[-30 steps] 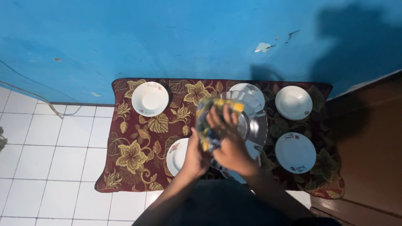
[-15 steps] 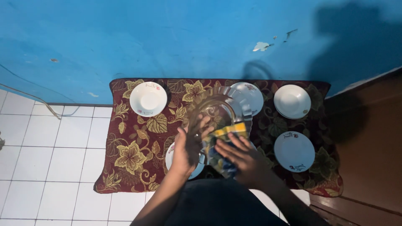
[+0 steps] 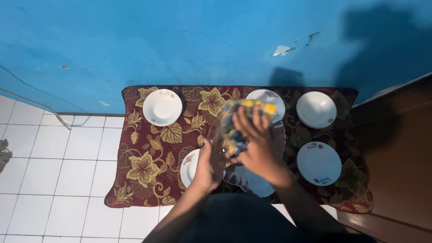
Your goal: Wiping a glass plate with a cloth while standing at a table.
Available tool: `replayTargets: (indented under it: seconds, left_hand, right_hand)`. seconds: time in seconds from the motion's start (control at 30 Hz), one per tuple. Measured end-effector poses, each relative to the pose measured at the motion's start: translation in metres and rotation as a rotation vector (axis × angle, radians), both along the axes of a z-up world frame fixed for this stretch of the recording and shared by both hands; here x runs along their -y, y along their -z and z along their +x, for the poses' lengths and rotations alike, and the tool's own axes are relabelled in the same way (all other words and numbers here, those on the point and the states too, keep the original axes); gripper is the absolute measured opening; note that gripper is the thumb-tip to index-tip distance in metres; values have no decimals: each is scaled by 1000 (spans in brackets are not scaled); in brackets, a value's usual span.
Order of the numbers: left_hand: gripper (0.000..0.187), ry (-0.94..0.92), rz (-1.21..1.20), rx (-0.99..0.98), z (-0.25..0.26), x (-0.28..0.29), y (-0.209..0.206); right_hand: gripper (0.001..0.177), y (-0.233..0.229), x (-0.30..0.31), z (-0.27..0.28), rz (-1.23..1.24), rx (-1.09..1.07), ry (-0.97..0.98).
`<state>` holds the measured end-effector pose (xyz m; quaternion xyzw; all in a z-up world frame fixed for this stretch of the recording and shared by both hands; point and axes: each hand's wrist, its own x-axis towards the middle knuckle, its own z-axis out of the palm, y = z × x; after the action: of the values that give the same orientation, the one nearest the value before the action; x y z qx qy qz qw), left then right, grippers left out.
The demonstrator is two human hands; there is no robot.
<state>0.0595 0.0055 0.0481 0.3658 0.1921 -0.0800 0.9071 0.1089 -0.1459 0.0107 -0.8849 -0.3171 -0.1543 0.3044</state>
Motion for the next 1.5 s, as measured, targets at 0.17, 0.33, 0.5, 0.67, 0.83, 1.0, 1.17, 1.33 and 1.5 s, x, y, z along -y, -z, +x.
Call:
replayTargets:
  seconds: [0.17, 0.33, 0.5, 0.67, 0.83, 1.0, 1.17, 1.33, 1.5]
  left_hand:
    - [63, -155, -147, 31, 2, -6, 34]
    - [58, -172, -179, 35, 2, -7, 25]
    - [88, 2, -73, -44, 4, -11, 42]
    - [112, 117, 62, 92, 6, -20, 61]
    - [93, 96, -12, 169, 7, -33, 76]
    - [96, 170, -14, 197, 9, -41, 79]
    - [99, 136, -20, 170, 9, -46, 72]
    - [101, 98, 7, 184, 9, -45, 56]
    - [97, -42, -125, 200, 7, -32, 65]
  right_hand:
    - [95, 20, -27, -27, 0, 14, -124]
    - [101, 17, -23, -13, -101, 101, -129]
    - [106, -4, -2, 20, -151, 76, 7]
    - [97, -37, 13, 39, -89, 135, 158]
    - [21, -7, 48, 47, 255, -348, 264]
    - [23, -93, 10, 24, 332, -806, 511]
    - [47, -7, 35, 3, 712, -806, 516]
    - [60, 15, 26, -18, 883, -948, 720]
    - [27, 38, 41, -38, 1372, -1046, 447]
